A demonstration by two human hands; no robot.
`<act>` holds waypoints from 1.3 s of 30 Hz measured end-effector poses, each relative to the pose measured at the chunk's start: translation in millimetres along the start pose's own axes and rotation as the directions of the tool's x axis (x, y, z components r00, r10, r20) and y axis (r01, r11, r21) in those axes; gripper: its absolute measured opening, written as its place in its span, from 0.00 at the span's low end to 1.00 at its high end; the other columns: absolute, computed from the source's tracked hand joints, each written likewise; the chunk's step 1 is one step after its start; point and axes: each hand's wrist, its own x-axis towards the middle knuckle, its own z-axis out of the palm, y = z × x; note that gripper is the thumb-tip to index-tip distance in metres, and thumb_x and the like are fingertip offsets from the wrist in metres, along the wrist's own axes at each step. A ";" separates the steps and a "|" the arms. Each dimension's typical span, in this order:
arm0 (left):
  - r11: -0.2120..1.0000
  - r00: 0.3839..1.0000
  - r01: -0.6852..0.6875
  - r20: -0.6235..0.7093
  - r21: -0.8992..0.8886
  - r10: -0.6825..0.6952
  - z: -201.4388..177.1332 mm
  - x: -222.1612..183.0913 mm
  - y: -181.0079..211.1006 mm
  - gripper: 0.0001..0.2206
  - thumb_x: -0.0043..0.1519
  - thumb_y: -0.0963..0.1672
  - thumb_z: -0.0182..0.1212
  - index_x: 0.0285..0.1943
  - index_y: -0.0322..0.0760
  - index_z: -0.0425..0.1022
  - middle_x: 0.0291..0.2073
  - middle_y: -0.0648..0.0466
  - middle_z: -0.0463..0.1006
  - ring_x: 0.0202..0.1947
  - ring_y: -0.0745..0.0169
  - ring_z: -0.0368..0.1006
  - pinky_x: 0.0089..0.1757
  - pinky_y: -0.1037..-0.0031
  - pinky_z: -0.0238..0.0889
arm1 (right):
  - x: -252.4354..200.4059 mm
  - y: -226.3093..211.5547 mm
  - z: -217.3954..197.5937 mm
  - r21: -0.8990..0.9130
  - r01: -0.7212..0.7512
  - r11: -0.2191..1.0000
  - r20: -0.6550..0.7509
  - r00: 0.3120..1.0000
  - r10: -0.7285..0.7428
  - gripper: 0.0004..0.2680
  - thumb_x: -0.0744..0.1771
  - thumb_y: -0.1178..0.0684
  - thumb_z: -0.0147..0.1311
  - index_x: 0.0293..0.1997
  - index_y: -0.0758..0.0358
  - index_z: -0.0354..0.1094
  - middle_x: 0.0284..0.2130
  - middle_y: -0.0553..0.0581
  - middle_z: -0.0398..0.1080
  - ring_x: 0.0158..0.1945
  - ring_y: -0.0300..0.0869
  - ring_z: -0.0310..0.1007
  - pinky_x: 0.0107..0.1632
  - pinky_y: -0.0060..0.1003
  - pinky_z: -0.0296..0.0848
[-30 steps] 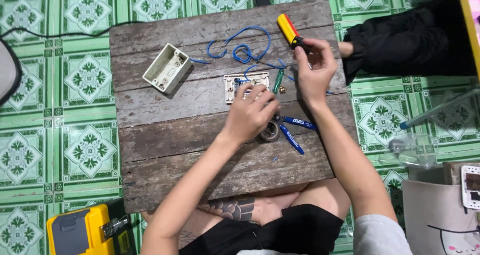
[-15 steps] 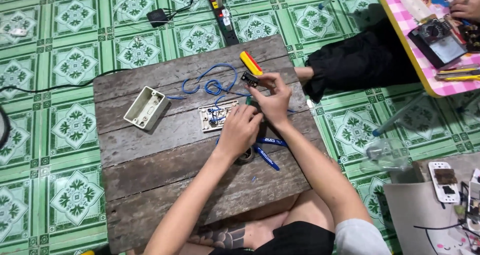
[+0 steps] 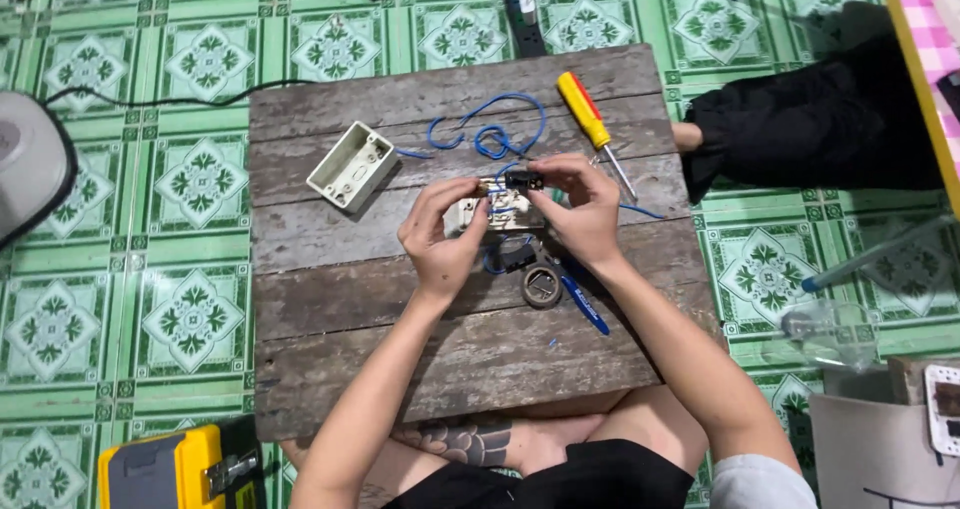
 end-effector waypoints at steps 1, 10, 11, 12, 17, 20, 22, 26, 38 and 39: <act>1.000 1.000 -0.001 -0.009 0.008 0.001 -0.1 -0.3 -1.6 0.12 0.54 0.32 0.71 0.45 0.29 0.80 0.40 0.46 0.83 0.41 0.50 0.82 0.38 0.67 0.80 | -1.3 -1.0 4.0 0.005 0.000 1.000 0.011 1.000 0.000 0.12 0.61 0.70 0.70 0.44 0.72 0.74 0.42 0.63 0.76 0.48 0.46 0.81 0.49 0.32 0.80; 0.999 0.999 -0.032 -0.010 -0.012 0.032 3.6 0.8 0.8 0.14 0.51 0.30 0.70 0.44 0.32 0.81 0.34 0.50 0.84 0.36 0.52 0.82 0.35 0.66 0.78 | -6.8 -12.9 12.3 -0.007 -0.039 0.999 0.068 0.997 0.039 0.12 0.62 0.70 0.68 0.46 0.70 0.75 0.42 0.61 0.77 0.46 0.42 0.80 0.49 0.31 0.79; 0.998 0.998 -0.059 0.017 -0.006 0.059 3.0 1.1 0.2 0.14 0.52 0.31 0.71 0.43 0.33 0.82 0.34 0.51 0.84 0.36 0.52 0.81 0.35 0.66 0.77 | -6.4 -13.3 11.9 -0.004 -0.036 0.999 0.068 0.997 0.036 0.12 0.61 0.70 0.68 0.46 0.71 0.75 0.42 0.61 0.77 0.46 0.42 0.80 0.49 0.31 0.79; 0.996 0.995 -0.086 0.044 0.000 0.086 2.4 1.2 -0.5 0.13 0.52 0.31 0.71 0.43 0.34 0.82 0.34 0.51 0.84 0.35 0.52 0.81 0.36 0.67 0.77 | -6.2 -13.5 11.3 -0.002 -0.033 0.999 0.068 0.997 0.033 0.12 0.61 0.70 0.68 0.47 0.71 0.75 0.42 0.61 0.77 0.46 0.42 0.80 0.49 0.31 0.79; 0.990 0.989 -0.136 0.060 0.035 0.134 -0.4 -0.3 -3.0 0.12 0.54 0.33 0.72 0.44 0.35 0.83 0.37 0.51 0.85 0.35 0.52 0.81 0.35 0.67 0.76 | -12.2 -2.1 9.4 0.007 0.004 1.000 0.084 0.996 -0.004 0.13 0.61 0.71 0.67 0.48 0.74 0.74 0.42 0.64 0.76 0.46 0.47 0.81 0.48 0.36 0.80; 0.981 0.980 -0.188 0.079 0.037 0.185 1.1 1.7 -2.5 0.11 0.56 0.34 0.71 0.45 0.35 0.84 0.37 0.50 0.85 0.34 0.50 0.81 0.35 0.65 0.75 | -11.5 3.4 5.1 0.014 0.040 0.999 0.075 0.996 -0.041 0.12 0.61 0.72 0.66 0.48 0.76 0.74 0.41 0.66 0.75 0.46 0.51 0.82 0.47 0.39 0.81; 0.978 0.975 -0.209 0.078 0.028 0.206 0.9 2.0 -5.4 0.10 0.56 0.34 0.71 0.44 0.34 0.84 0.36 0.49 0.85 0.32 0.49 0.80 0.34 0.64 0.74 | -10.9 6.9 5.7 0.016 0.063 0.998 0.068 0.996 -0.064 0.12 0.61 0.73 0.66 0.47 0.77 0.73 0.41 0.68 0.75 0.46 0.53 0.82 0.46 0.41 0.82; 0.971 0.971 -0.237 0.055 0.038 0.235 3.8 2.8 -7.4 0.08 0.55 0.35 0.73 0.41 0.34 0.84 0.33 0.50 0.85 0.29 0.51 0.79 0.33 0.66 0.74 | -10.9 5.7 7.6 0.028 0.104 0.994 0.050 0.993 -0.105 0.11 0.61 0.72 0.68 0.45 0.77 0.74 0.39 0.67 0.75 0.44 0.53 0.82 0.45 0.41 0.82; 0.932 0.932 -0.360 0.062 0.046 0.357 3.8 6.0 -16.9 0.06 0.54 0.34 0.72 0.37 0.32 0.83 0.28 0.52 0.83 0.27 0.51 0.79 0.32 0.66 0.76 | -10.6 14.9 5.8 0.045 0.086 0.995 0.106 0.990 -0.090 0.11 0.59 0.74 0.67 0.42 0.77 0.76 0.35 0.69 0.76 0.41 0.54 0.82 0.42 0.45 0.82; 0.927 0.926 -0.372 0.082 0.035 0.369 3.1 4.4 -17.2 0.06 0.54 0.34 0.73 0.37 0.32 0.84 0.28 0.52 0.83 0.26 0.53 0.79 0.32 0.67 0.76 | -13.8 16.4 4.9 0.052 0.071 0.996 0.098 0.992 -0.076 0.10 0.60 0.74 0.67 0.42 0.78 0.75 0.35 0.69 0.76 0.41 0.54 0.82 0.42 0.46 0.83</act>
